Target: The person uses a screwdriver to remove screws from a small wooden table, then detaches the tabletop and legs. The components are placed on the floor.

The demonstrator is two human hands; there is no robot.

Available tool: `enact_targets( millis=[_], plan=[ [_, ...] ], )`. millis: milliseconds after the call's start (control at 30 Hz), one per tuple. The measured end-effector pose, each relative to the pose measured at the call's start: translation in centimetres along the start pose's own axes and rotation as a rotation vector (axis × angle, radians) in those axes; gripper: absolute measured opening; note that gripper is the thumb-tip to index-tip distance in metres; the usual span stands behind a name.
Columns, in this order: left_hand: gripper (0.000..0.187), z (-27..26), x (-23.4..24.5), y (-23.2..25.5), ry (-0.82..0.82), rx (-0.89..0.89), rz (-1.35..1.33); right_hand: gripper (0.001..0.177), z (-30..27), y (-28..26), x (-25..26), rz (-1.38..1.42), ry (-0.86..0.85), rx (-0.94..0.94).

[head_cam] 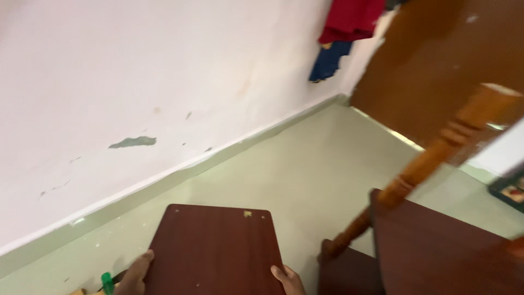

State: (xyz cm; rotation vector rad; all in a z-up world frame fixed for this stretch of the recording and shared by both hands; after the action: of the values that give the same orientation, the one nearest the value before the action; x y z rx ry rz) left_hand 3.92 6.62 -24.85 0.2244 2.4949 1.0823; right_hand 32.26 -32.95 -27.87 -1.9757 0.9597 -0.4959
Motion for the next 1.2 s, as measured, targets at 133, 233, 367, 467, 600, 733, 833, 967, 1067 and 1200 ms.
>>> enact_targets(
  millis=[133, 233, 367, 467, 600, 733, 833, 967, 1067, 1200],
  plan=[
    [0.05, 5.0, 1.1, -4.0, 0.007, 0.069, 0.025, 0.088, 4.4, 2.2, -0.9, 0.065, -0.026, -0.012],
    [0.052, 8.8, 1.5, -6.4, 0.006, 0.104, 0.074, 0.086, 7.3, 2.1, -1.1, -0.089, 0.003, -0.114],
    [0.052, 13.7, 2.1, -7.7, -0.007, 0.071, 0.158, 0.082, 8.6, 1.0, -2.5, -0.094, 0.074, -0.193],
    [0.053, 16.6, 1.9, -7.9, -0.034, -0.016, 0.132, 0.079, 9.0, -0.3, -3.6, -0.137, 0.109, -0.202],
    [0.051, 19.1, 2.3, -7.9, 0.077, -0.025, 0.196, 0.07, 10.4, -1.7, -5.3, -0.152, 0.116, -0.127],
    [0.052, 19.2, 2.3, -7.6, 0.162, -0.145, 0.351, 0.06, 11.6, -2.2, -6.0, -0.334, 0.174, -0.034],
    [0.06, 18.7, 2.0, -7.3, 0.261, -0.238, 0.515, 0.054, 12.4, -2.1, -6.7, -0.453, 0.257, -0.014],
    [0.071, 17.8, 2.9, -7.3, 0.47, -0.236, 0.921, 0.05, 12.9, -1.3, -7.5, -0.554, 0.339, -0.09],
    [0.072, 17.3, 2.5, -7.2, 0.505, -0.411, 1.038, 0.053, 13.6, -0.9, -7.6, -0.71, 0.399, -0.094],
    [0.069, 16.3, 2.3, -7.9, 0.491, -0.473, 0.931, 0.063, 14.2, 0.5, -7.5, -0.749, 0.451, -0.029]
  ],
)
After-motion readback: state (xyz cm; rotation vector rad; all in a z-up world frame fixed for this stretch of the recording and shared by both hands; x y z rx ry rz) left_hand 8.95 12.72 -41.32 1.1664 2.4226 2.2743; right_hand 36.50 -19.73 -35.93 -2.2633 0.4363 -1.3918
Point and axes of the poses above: each hand's wrist, its own z-axis towards the middle knuckle, its own x-axis out of the back of the hand, y = z × x, the point moved 5 cm from there along z, towards the middle knuckle
